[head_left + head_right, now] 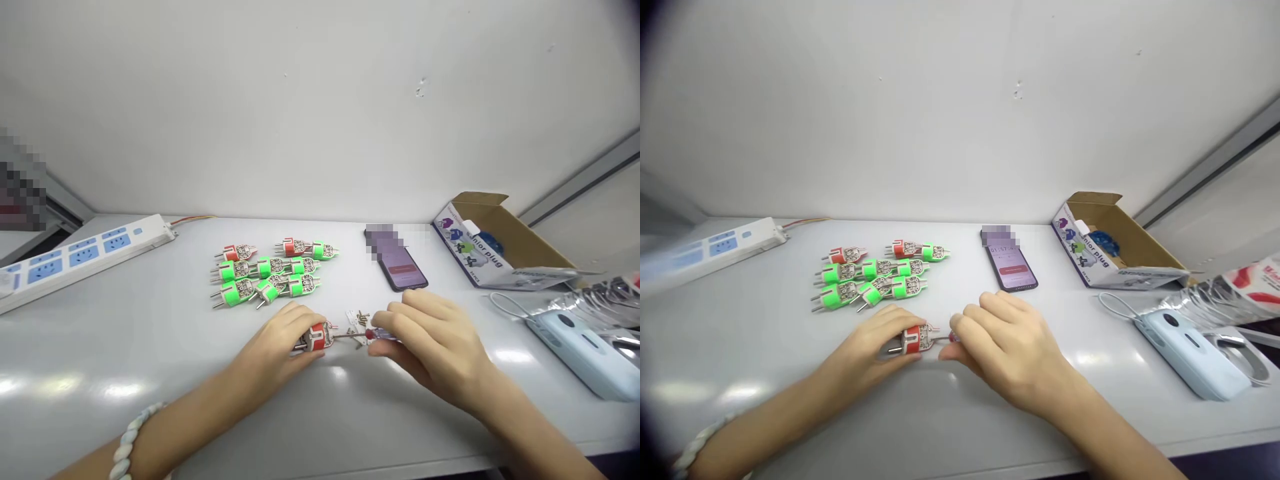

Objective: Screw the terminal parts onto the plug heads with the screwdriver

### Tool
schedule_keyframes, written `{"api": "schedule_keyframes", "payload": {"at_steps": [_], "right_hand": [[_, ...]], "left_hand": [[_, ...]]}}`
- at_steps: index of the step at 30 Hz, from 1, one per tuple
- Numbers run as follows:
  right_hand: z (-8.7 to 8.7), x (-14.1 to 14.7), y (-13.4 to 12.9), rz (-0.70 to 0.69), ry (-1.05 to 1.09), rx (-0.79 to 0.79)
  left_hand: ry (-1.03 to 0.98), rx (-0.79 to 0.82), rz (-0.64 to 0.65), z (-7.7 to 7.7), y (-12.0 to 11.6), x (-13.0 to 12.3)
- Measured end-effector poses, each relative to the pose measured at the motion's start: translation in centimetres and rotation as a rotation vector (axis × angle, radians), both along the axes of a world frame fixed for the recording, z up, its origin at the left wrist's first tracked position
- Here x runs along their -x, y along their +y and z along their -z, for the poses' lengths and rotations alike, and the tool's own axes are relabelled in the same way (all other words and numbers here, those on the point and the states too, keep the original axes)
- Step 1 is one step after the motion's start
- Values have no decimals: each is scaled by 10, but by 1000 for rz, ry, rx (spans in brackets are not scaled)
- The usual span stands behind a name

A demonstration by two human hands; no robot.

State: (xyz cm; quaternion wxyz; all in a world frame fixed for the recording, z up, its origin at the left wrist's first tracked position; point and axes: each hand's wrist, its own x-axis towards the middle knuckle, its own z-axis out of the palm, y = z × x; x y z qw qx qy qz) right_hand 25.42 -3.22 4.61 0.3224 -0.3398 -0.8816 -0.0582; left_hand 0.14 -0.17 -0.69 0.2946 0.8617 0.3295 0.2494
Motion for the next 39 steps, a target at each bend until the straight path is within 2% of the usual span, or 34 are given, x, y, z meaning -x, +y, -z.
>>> {"api": "schedule_keyframes", "payload": {"at_steps": [5,7,12,17,19,22,25,27,31,33,39], "right_hand": [[-7,-3,3,-36,20,234],[-3,-5,6,-25,47,216],[8,-8,12,80,28,32],[2,-4,7,29,8,207],[1,-3,5,-5,12,219],[3,-3,4,-7,9,89],[4,-4,6,50,-31,-37],[2,-4,5,45,-46,10],[-4,-4,2,-41,-9,257],[-3,-4,2,-52,4,306],[1,-6,5,21,-3,106]], "left_hand": [[11,9,6,-1,0,0],[11,11,7,-1,0,1],[22,8,7,-1,0,1],[31,-1,7,2,1,2],[32,-8,12,3,1,2],[21,-20,15,5,1,2],[12,-22,18,5,2,1],[19,-10,21,4,3,1],[31,10,18,3,2,2],[31,5,21,3,2,2],[16,-3,23,4,2,2]]}}
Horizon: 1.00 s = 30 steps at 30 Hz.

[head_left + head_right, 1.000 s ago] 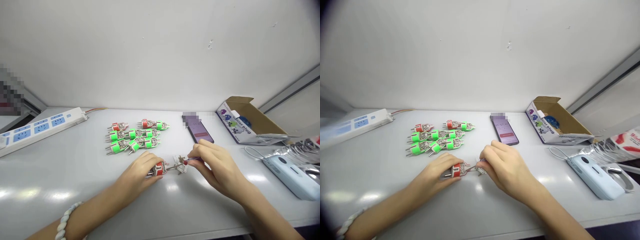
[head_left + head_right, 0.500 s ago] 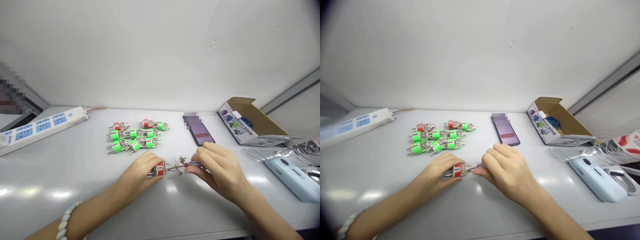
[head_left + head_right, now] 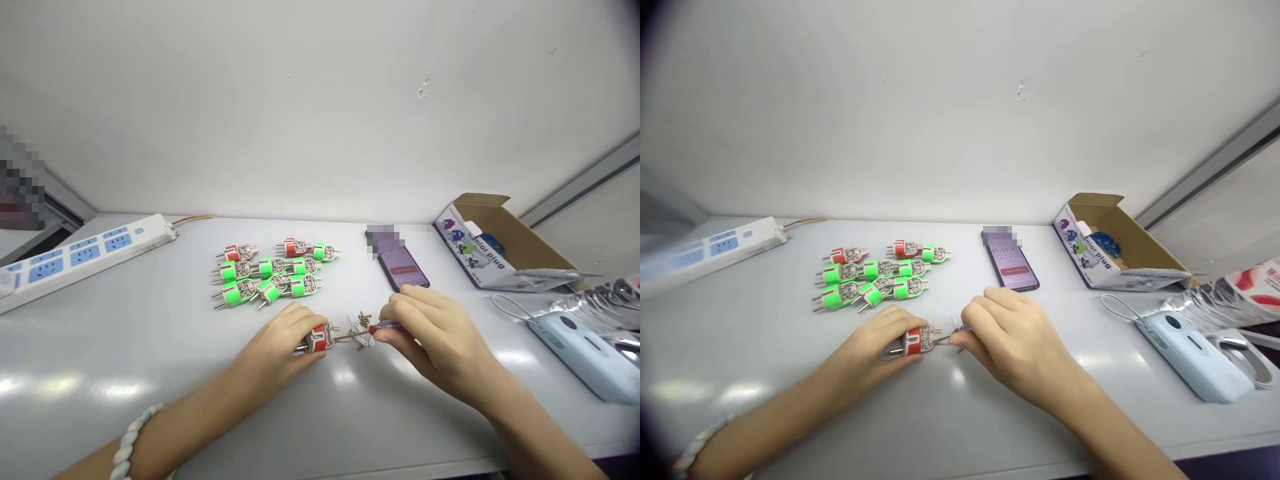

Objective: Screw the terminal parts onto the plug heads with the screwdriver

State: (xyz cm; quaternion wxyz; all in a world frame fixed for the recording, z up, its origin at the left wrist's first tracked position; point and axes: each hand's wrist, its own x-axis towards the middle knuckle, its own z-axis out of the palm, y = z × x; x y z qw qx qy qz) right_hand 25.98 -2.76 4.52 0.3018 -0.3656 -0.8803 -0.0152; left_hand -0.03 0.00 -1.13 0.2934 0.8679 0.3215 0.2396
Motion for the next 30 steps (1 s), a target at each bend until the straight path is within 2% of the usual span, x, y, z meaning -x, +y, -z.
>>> {"api": "schedule_keyframes", "payload": {"at_steps": [4,6,8,11,13,19,21,24,26,30], "right_hand": [[-7,0,-2,-81,18,211],[-6,-1,-2,-86,26,263],[-2,-2,-1,-55,29,202],[3,-3,2,22,-7,19],[2,-3,3,45,-36,-30],[-8,-1,-1,-84,10,265],[-4,-1,0,-54,10,218],[3,-2,3,0,-6,29],[2,-2,3,13,-14,-30],[-8,-1,0,-90,10,187]], "left_hand": [[14,6,-5,-1,-1,-1],[23,9,-12,-1,-1,-1],[23,0,-12,-2,-1,-1],[19,-15,-11,-3,-1,-1],[19,-11,-17,-3,-1,-1],[25,0,-20,-2,-1,0],[26,-9,-17,0,-1,0],[29,-15,-14,2,-1,0],[28,-15,-14,1,-1,0],[29,4,-12,-2,-1,0]]}}
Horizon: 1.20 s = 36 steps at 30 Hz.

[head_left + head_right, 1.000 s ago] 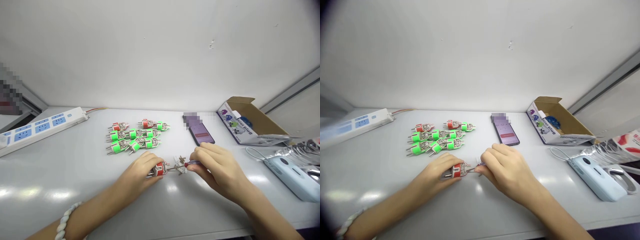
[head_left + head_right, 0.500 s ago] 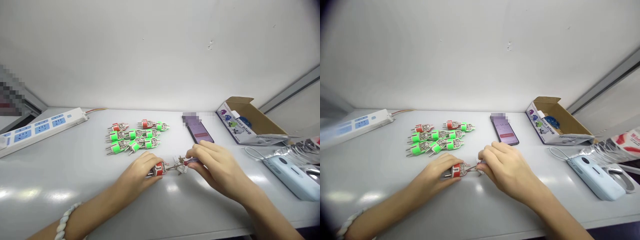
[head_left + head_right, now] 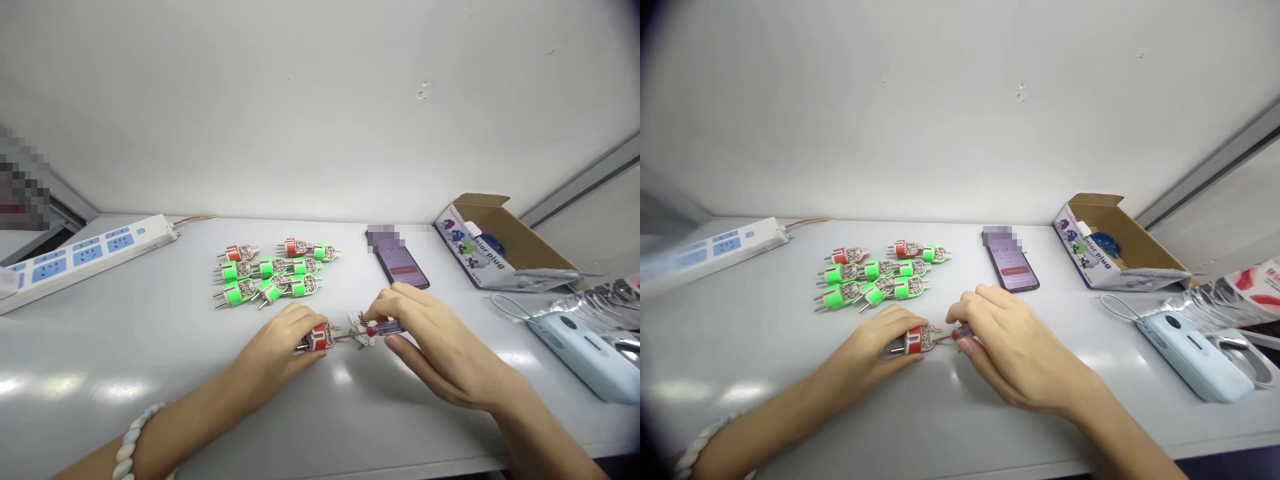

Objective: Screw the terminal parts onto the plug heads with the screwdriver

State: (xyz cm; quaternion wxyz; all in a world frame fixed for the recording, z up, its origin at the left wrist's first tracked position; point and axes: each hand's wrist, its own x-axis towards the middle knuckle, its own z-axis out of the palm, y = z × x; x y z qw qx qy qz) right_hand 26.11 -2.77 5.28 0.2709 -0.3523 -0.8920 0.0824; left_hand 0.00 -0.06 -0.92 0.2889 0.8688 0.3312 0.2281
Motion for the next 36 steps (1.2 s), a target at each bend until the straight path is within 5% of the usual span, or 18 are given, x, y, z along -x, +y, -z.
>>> {"api": "schedule_keyframes", "payload": {"at_steps": [3,12,20,30,36], "right_hand": [[-1,0,-2,-20,47,96],[9,0,3,117,-59,-187],[1,-7,-5,62,-111,191],[5,-1,-2,148,-190,-256],[-1,-1,-7,-6,-38,173]], "left_hand": [[4,9,1,0,0,0],[-13,-7,3,2,0,1],[-4,-14,2,0,0,0],[5,-12,-9,0,-2,0],[10,-5,-15,1,-1,0]]}}
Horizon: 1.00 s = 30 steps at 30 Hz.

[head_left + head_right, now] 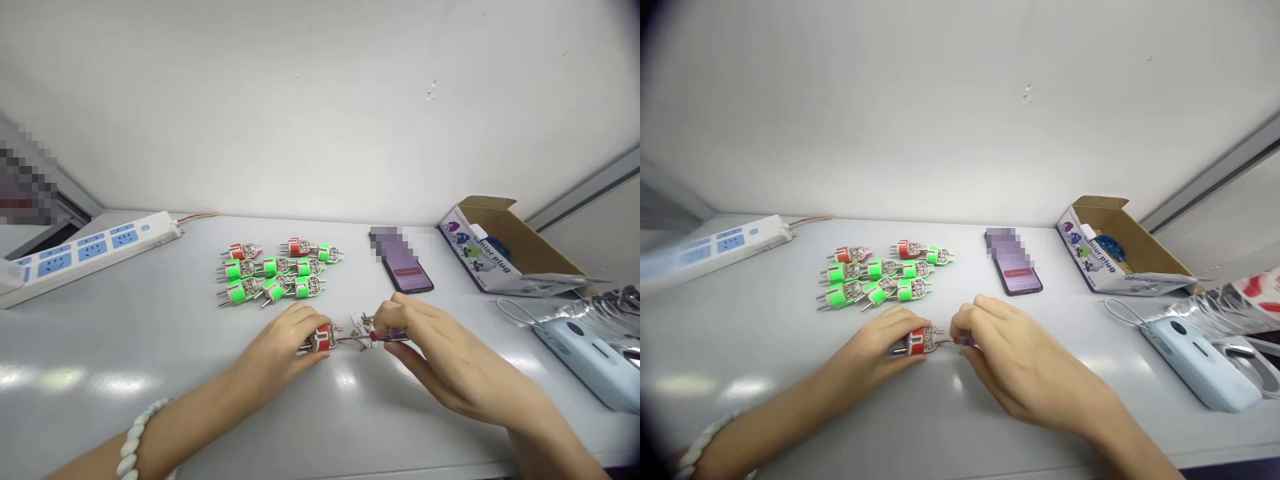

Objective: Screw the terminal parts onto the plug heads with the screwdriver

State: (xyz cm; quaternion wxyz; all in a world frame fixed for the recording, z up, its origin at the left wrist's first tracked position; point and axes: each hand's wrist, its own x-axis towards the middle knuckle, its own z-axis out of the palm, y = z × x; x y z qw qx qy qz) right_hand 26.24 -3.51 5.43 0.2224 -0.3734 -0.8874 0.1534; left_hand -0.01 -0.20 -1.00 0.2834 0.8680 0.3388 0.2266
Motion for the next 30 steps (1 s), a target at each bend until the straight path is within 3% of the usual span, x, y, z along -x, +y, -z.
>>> {"api": "schedule_keyframes", "payload": {"at_steps": [3,13,18,24,30], "right_hand": [[4,-2,0,-3,20,57],[15,15,-7,97,78,-198],[15,21,-6,103,240,-41],[1,7,-4,27,224,231],[1,2,1,-25,268,27]], "left_hand": [[9,10,-7,-1,-1,-1],[-1,14,-10,0,-1,0],[-4,22,1,-2,1,0],[-11,68,1,-4,2,0],[-23,45,-5,-5,1,0]]}}
